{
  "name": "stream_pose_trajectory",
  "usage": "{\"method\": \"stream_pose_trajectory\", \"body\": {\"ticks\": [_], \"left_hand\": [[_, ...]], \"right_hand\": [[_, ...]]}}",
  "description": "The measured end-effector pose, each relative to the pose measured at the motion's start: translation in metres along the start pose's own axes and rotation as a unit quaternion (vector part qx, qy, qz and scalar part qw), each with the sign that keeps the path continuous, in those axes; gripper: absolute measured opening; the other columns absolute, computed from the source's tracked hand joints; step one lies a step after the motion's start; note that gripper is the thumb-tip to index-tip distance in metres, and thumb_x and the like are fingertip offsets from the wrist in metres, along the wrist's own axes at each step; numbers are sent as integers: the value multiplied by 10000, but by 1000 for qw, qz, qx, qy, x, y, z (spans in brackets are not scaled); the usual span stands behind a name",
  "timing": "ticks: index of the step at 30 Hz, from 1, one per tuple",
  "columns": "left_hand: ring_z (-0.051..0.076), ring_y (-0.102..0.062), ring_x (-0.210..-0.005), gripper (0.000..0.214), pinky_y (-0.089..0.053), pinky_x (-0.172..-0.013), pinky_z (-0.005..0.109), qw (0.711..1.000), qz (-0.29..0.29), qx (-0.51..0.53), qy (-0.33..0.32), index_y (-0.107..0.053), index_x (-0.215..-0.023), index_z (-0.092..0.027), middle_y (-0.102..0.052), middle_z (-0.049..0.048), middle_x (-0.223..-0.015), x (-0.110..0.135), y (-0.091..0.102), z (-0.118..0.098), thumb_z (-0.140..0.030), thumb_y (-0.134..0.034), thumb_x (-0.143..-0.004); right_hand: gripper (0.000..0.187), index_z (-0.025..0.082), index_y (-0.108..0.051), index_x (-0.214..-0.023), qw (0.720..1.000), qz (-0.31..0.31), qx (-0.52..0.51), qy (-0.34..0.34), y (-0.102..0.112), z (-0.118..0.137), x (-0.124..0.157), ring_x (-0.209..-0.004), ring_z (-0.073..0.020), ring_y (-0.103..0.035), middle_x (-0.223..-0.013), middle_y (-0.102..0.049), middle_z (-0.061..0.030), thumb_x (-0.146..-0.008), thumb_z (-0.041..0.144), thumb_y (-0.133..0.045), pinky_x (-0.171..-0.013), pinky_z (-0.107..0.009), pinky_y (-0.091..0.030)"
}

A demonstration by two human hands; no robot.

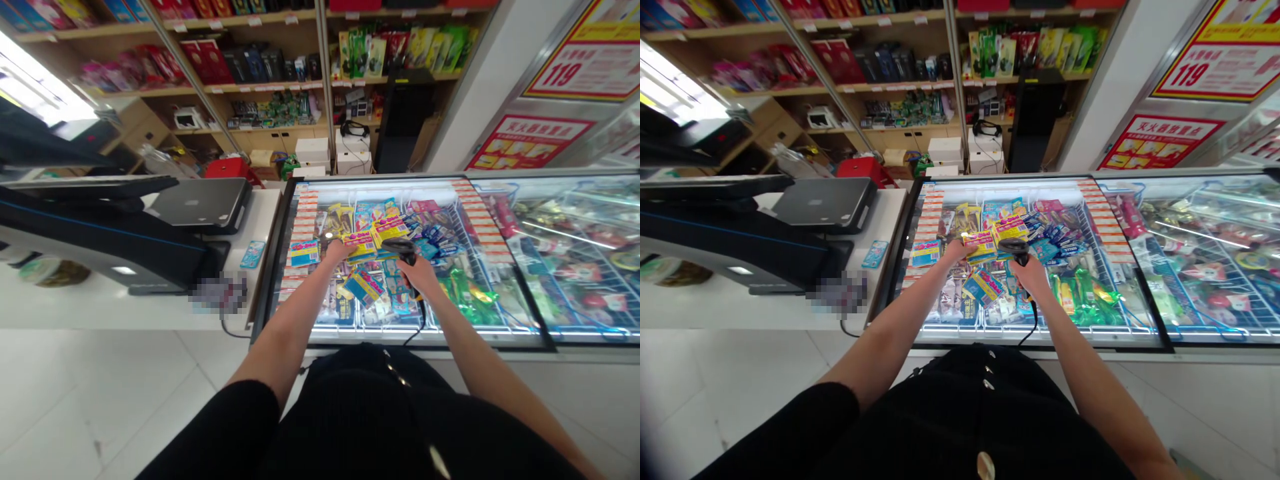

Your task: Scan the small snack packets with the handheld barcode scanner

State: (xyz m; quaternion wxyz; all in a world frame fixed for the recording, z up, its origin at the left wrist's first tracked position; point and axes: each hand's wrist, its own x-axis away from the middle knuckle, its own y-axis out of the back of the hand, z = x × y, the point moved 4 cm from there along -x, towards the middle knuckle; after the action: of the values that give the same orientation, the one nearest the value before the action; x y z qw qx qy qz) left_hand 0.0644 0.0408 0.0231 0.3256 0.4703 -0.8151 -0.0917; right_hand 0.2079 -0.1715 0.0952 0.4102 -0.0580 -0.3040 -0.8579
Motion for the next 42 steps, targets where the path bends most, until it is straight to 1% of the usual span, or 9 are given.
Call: {"method": "stream_pose_trajectory", "body": {"ticks": [3,8,11,14,16,21,27,37,42], "left_hand": [[251,-640,-933,309,-482,-741,253,1000,-23,1,20,-623,-781,-140,-681,91,-793,-4,5,0,-225,-791,-536],[211,-659,-768,171,-516,-668,274,995,-5,75,58,-605,-738,-130,-665,70,-726,-4,12,-6,-181,-730,-633],[176,-650,-744,172,-517,-672,257,991,6,124,45,-606,-778,-134,-657,44,-705,3,19,-16,-182,-720,-658],[160,-645,-740,204,-516,-686,258,988,4,153,25,-608,-837,-139,-661,31,-742,10,25,-23,-193,-712,-671],[155,-645,-732,218,-516,-688,260,986,2,166,23,-604,-873,-135,-662,34,-771,13,27,-25,-182,-699,-683],[144,-642,-714,191,-518,-675,259,984,3,174,27,-588,-924,-123,-652,34,-773,18,27,-26,-131,-628,-737],[151,-644,-703,196,-520,-677,277,985,2,173,21,-591,-908,-124,-656,41,-777,20,30,-26,-150,-647,-722],[136,-644,-708,273,-505,-668,234,986,19,167,22,-589,-958,-135,-660,22,-765,22,34,-20,-189,-677,-705],[138,-651,-713,290,-512,-667,234,986,14,162,25,-589,-976,-139,-664,16,-756,21,43,-11,-196,-679,-706]], "right_hand": [[144,190,-496,-741,1000,9,4,2,2,3,-1,-352,-121,-505,-494,-539,21,-734,301,-588,-348,-208,-398],[142,192,-482,-756,999,31,-5,5,-1,13,-1,-355,-131,-510,-491,-531,22,-731,281,-590,-343,-218,-401],[145,193,-471,-759,999,41,-13,8,-4,16,-1,-342,-126,-498,-488,-524,25,-734,274,-589,-339,-220,-398],[149,191,-469,-746,999,46,-17,13,-8,18,-2,-340,-121,-495,-493,-530,17,-738,279,-590,-344,-219,-404],[145,187,-477,-740,998,50,-17,17,-11,19,-2,-350,-122,-506,-497,-537,12,-741,283,-585,-350,-217,-409],[158,178,-476,-669,998,53,-1,16,-14,24,3,-351,-118,-508,-475,-526,13,-742,284,-568,-344,-207,-402],[194,175,-465,-631,998,52,-7,22,-17,27,7,-328,-100,-480,-445,-508,19,-744,287,-577,-339,-192,-379],[189,178,-464,-653,999,39,-16,11,-25,33,15,-320,-96,-469,-443,-502,27,-739,279,-599,-333,-189,-369],[190,183,-466,-654,999,47,1,21,-34,34,14,-323,-109,-474,-427,-498,23,-760,299,-573,-345,-201,-374]]}}
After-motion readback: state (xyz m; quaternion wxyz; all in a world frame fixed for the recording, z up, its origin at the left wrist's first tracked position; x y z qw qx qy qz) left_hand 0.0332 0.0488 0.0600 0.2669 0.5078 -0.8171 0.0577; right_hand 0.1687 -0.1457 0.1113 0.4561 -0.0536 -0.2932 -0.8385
